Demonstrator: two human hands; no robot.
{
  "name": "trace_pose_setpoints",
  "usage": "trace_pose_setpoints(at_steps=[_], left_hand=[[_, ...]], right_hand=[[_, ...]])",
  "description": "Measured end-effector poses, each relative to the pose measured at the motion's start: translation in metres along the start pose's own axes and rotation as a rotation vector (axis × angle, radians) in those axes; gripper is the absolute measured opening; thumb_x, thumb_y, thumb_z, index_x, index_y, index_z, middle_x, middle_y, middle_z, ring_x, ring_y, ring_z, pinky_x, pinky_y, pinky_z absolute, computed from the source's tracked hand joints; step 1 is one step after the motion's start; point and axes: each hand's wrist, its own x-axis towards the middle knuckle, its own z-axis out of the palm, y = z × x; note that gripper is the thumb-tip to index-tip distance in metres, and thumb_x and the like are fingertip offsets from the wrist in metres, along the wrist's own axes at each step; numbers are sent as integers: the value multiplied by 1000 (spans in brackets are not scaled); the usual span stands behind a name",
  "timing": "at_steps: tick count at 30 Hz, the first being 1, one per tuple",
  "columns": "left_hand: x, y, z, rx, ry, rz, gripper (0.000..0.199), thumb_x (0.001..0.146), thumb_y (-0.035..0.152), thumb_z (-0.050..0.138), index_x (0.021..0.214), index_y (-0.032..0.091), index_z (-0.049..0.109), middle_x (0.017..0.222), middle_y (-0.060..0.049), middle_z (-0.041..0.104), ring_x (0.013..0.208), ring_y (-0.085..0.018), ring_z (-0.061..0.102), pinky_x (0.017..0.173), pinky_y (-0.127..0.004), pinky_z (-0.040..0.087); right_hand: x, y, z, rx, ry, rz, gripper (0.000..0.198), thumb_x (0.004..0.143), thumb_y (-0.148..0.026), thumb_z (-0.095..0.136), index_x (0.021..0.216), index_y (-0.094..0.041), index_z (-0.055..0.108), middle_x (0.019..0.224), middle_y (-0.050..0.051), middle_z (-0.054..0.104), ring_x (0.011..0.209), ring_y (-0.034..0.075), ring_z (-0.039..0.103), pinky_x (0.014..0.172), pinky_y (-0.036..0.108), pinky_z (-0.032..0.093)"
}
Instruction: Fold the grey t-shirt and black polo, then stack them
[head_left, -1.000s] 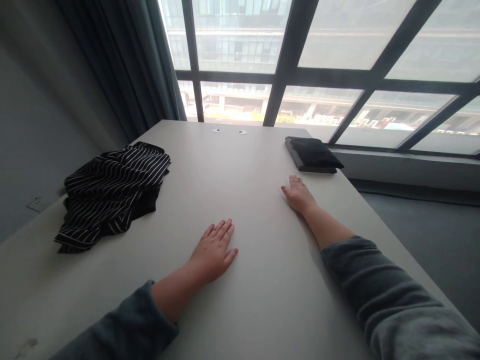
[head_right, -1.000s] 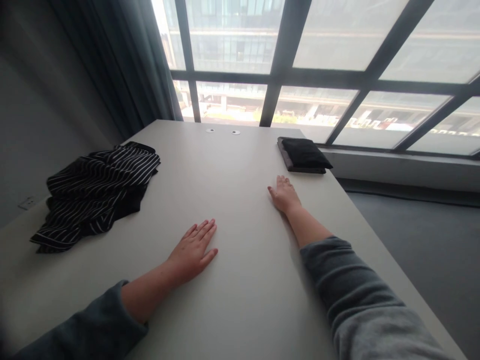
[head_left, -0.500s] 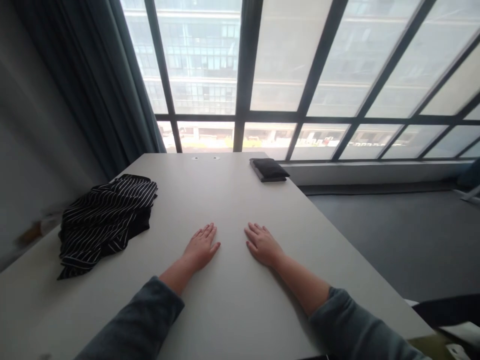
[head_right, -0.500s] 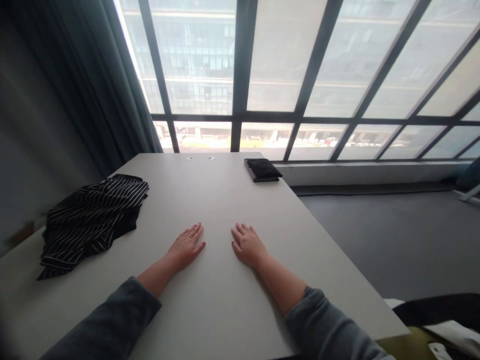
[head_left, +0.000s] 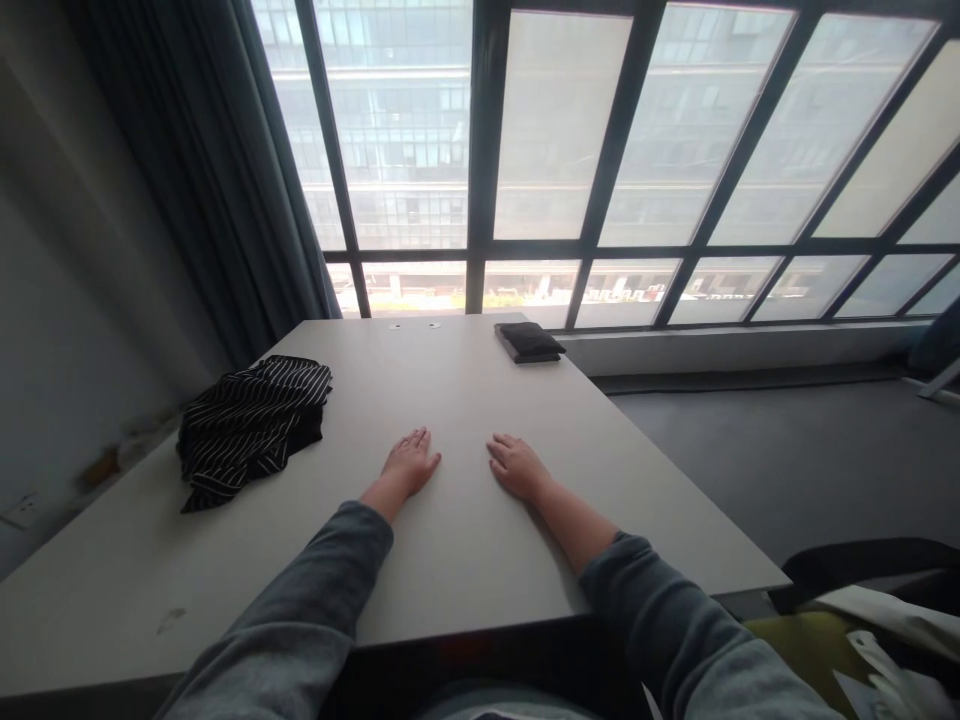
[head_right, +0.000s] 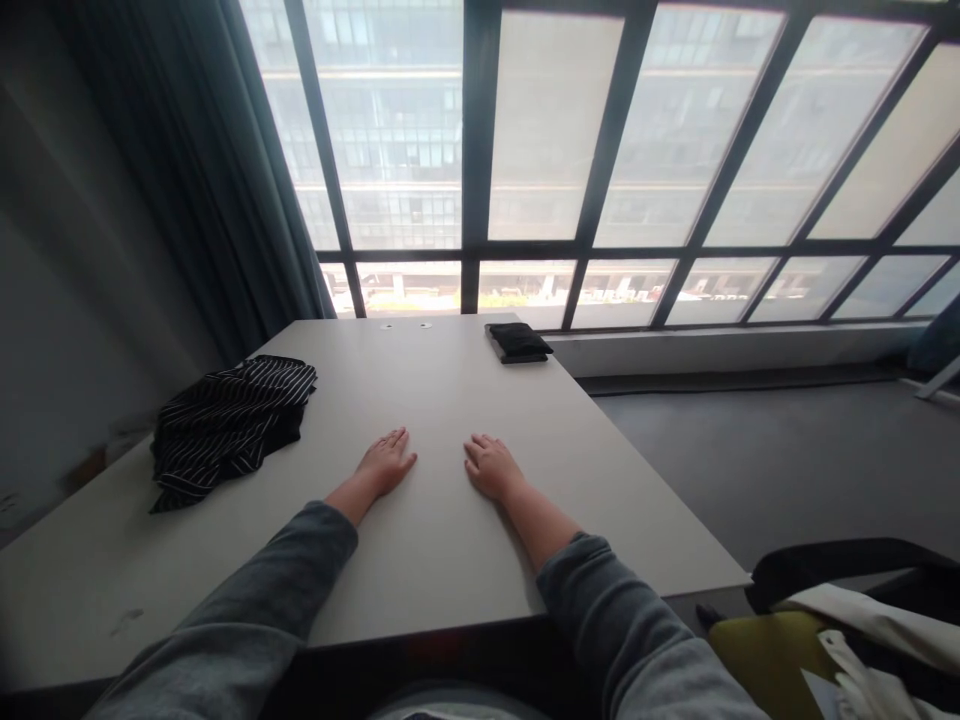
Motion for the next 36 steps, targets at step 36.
trace_pose_setpoints(at_steps=[36], left_hand=[[-3, 12, -5, -29, -27, -58, 73, 107, 52, 28, 172, 20, 28, 179, -10, 24, 166, -29, 21, 134, -55, 14]], right_hand=[[-5, 3, 9, -23, 95, -42, 50, 98, -32, 53, 144, -17, 68, 156, 15, 60, 144, 29, 55, 125, 42, 37]])
